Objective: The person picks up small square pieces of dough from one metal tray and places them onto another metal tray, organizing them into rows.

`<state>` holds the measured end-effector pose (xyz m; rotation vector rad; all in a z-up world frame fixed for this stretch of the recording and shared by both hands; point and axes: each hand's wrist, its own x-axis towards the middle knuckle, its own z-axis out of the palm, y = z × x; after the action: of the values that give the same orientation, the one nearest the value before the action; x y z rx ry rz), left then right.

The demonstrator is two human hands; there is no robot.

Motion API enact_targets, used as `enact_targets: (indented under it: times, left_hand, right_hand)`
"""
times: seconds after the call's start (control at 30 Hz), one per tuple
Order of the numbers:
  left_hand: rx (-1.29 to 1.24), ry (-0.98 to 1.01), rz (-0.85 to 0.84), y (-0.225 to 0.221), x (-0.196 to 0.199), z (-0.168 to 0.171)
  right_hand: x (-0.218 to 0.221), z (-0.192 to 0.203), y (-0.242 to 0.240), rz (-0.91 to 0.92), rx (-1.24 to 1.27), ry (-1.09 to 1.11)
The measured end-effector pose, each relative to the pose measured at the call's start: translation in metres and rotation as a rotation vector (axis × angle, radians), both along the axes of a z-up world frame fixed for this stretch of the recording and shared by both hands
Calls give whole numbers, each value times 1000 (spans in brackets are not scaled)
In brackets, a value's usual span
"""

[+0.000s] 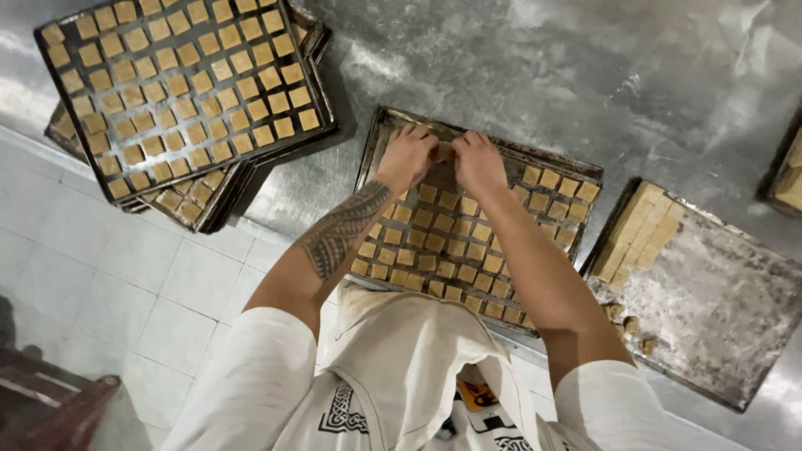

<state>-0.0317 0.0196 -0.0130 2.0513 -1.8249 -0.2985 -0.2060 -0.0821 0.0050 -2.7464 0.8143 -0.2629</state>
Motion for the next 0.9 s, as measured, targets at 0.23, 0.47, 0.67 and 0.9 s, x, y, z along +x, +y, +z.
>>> enact_targets:
  times: [0.23,0.47,0.67,0.9]
  left_hand:
    - [-46,31,-2,-8,7,-12]
    - [-42,3,-39,-4,6,6]
    - [-17,-37,-36,-8,10,-11]
    - [46,-61,-34,-17,12,-10]
  right_hand:
    - [0,5,-6,20,65,10]
    - [2,6,-6,24,40,55]
    - [-1,3,-6,18,73,51]
    - [2,9,-11,42,46,49]
